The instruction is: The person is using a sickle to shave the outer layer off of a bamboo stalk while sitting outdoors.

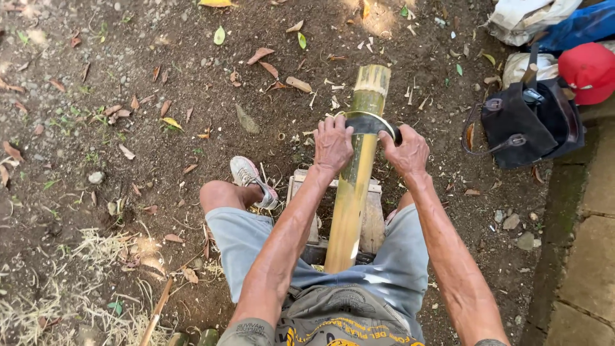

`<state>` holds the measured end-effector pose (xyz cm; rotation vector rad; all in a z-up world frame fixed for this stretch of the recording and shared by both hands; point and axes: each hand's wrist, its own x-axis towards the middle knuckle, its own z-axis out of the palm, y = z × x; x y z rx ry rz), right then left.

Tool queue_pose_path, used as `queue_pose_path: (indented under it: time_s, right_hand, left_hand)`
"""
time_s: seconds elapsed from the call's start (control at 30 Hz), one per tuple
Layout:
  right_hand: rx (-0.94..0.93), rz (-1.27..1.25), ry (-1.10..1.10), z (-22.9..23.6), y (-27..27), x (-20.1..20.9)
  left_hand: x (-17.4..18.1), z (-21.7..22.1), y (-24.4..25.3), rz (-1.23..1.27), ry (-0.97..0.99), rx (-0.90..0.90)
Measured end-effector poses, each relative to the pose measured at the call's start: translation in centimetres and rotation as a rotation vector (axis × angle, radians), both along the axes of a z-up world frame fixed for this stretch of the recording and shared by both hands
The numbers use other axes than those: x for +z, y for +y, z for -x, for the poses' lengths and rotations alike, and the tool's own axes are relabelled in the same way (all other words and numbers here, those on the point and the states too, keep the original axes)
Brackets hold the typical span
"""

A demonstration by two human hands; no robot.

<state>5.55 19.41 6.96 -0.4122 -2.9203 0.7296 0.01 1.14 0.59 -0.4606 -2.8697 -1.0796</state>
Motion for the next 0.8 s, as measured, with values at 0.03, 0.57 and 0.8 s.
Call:
queue_pose_path:
  time_s: [0.03,0.57,0.8]
  right_hand:
    - [-0.008,-0.003,0.004,0.5,0.2,0.1]
    - [0.055,-0.161,0.161,2.7,0.7,-1.4]
    - [0.096,-0.175,0.282,-1.2,-0.6,-2.4]
  left_hand:
    - [-0.2,0.5,0.2,-0.003,0.004,-0.008]
    - [-0.8,3.6,-0.1,-0.307,-0.239,0.038]
    - [-1.2,-0.2,-1.4,-0.315,-0.232,0.022]
